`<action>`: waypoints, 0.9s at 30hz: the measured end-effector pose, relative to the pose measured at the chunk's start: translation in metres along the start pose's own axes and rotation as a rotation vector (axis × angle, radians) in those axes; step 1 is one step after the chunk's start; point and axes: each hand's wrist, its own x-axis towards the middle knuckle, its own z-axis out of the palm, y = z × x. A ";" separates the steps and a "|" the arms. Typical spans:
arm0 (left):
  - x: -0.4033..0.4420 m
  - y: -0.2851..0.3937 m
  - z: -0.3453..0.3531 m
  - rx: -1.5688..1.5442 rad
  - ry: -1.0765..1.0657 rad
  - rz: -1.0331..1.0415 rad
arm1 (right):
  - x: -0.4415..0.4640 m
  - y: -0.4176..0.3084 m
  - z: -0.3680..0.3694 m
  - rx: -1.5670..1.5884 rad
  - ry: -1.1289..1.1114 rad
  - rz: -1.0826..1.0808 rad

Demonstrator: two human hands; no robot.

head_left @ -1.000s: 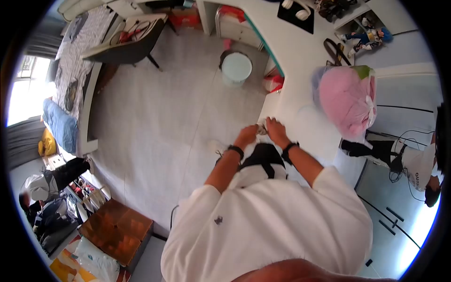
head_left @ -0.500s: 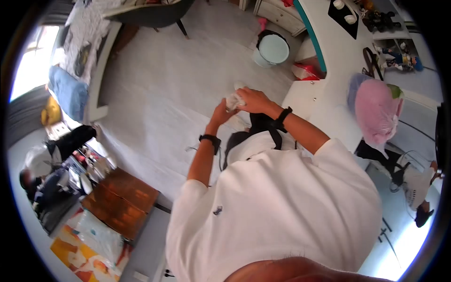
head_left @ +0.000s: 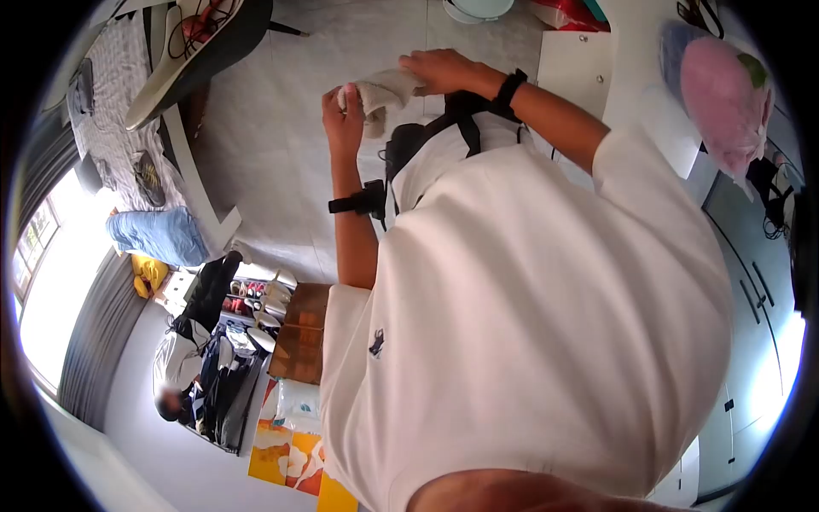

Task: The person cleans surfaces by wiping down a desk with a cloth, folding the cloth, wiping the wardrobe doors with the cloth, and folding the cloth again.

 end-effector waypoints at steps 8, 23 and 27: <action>0.086 -0.030 -0.041 -0.276 -0.211 0.066 | 0.045 0.010 -0.023 0.451 -0.204 0.306; 0.159 -0.178 -0.232 -0.542 -0.959 -0.288 | 0.297 -0.215 -0.018 0.732 -0.260 0.099; 0.159 -0.226 -0.253 -0.648 -0.477 -0.386 | 0.344 -0.220 -0.013 0.424 -0.188 0.033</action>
